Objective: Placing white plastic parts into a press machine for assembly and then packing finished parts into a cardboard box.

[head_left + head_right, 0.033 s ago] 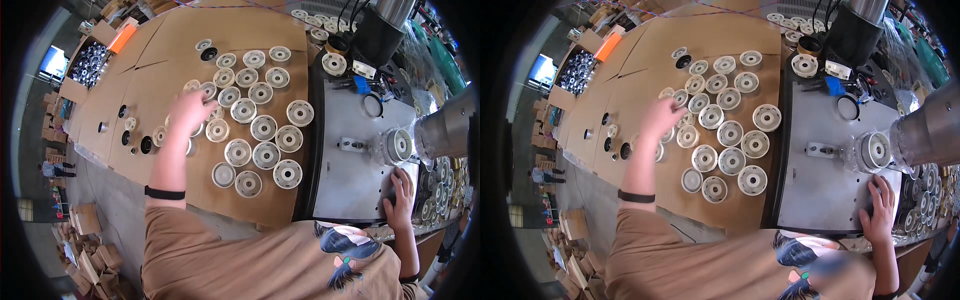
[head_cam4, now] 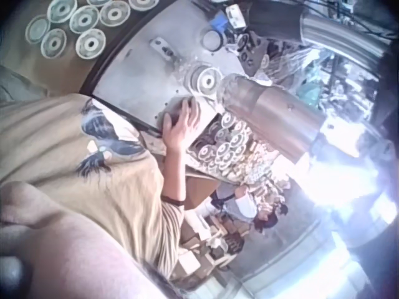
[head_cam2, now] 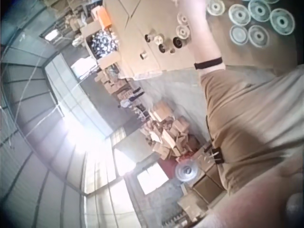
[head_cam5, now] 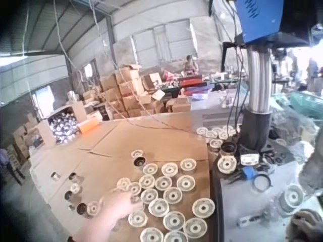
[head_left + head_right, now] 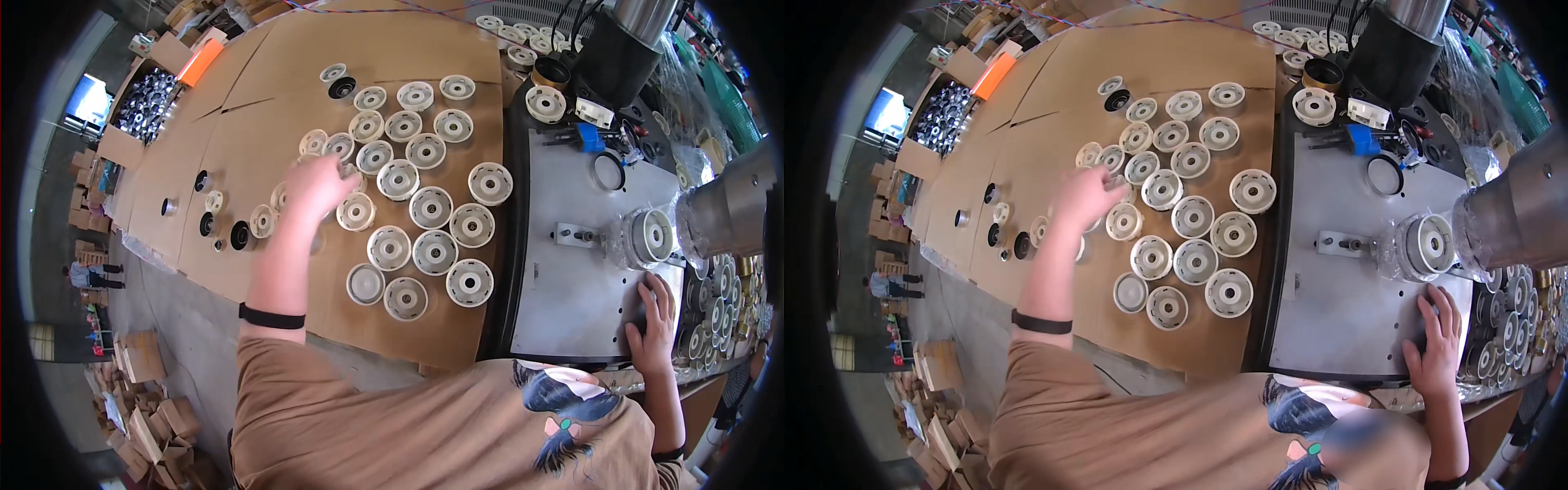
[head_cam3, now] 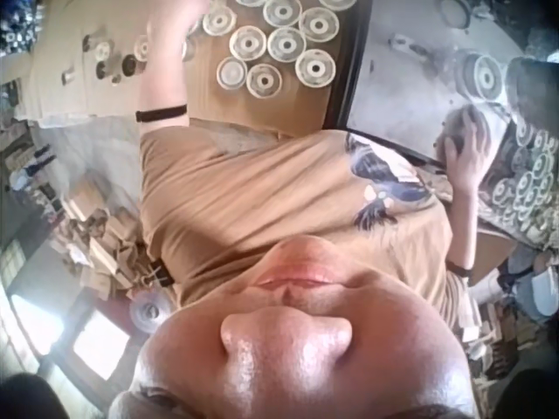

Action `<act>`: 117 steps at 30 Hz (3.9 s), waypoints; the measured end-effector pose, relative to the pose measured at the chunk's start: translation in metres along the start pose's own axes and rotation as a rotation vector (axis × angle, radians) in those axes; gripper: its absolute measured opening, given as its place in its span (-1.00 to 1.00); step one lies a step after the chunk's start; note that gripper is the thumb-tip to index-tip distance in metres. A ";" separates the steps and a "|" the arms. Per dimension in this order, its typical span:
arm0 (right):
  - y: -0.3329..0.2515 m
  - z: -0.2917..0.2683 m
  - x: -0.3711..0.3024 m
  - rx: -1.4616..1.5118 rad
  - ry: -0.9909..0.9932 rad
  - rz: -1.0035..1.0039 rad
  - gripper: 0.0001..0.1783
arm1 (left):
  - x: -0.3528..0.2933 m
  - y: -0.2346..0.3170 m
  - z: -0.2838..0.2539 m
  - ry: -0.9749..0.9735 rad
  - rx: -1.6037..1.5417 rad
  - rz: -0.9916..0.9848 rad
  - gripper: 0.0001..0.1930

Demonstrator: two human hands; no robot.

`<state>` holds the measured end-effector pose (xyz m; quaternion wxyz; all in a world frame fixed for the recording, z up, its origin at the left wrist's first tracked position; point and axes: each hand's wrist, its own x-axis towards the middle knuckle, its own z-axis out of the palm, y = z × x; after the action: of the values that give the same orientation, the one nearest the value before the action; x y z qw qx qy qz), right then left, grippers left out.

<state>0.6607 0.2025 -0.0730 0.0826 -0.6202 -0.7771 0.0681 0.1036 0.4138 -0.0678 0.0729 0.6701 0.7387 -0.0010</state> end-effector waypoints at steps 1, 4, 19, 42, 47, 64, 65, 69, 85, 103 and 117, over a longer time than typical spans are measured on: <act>0.000 -0.002 -0.006 -0.006 0.021 -0.001 -0.21 | -0.012 0.016 -0.008 -0.199 0.114 -0.115 -0.42; -0.002 -0.003 -0.001 -0.004 0.023 -0.011 -0.21 | -0.009 0.005 0.013 -0.003 0.177 -0.070 -0.45; 0.001 -0.002 0.000 0.005 0.019 0.011 -0.23 | -0.015 0.001 -0.004 0.154 -0.092 -0.046 -0.19; 0.007 0.000 -0.002 -0.027 0.019 0.019 -0.21 | 0.301 -0.116 0.065 0.326 0.145 -0.006 -0.13; 0.010 0.003 0.000 0.003 0.023 -0.008 -0.23 | 0.351 -0.110 0.080 0.187 0.199 -0.022 -0.11; 0.004 0.001 -0.001 -0.001 0.022 -0.014 -0.21 | 0.143 -0.010 0.047 -0.068 -0.393 0.397 -0.39; 0.003 0.001 0.001 0.000 0.019 -0.013 -0.21 | 0.136 -0.011 0.042 -0.063 -0.413 0.446 -0.46; 0.001 0.000 0.000 -0.003 0.004 0.007 -0.20 | 0.122 -0.038 0.005 0.237 -0.519 0.419 -0.57; 0.014 0.007 -0.007 -0.046 0.015 -0.064 -0.26 | 0.093 -0.107 0.030 -0.011 -0.152 -0.195 -0.15; 0.006 0.004 -0.002 -0.032 0.018 -0.051 -0.26 | -0.099 -0.271 0.061 0.218 -0.365 -0.401 -0.36; 0.000 -0.001 -0.008 -0.043 0.043 -0.035 -0.22 | -0.075 -0.166 0.053 0.123 -0.111 -0.419 -0.32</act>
<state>0.6622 0.1944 -0.0724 0.0871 -0.6094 -0.7873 0.0362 -0.0485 0.3177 -0.1279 0.0625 0.4956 0.8638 0.0653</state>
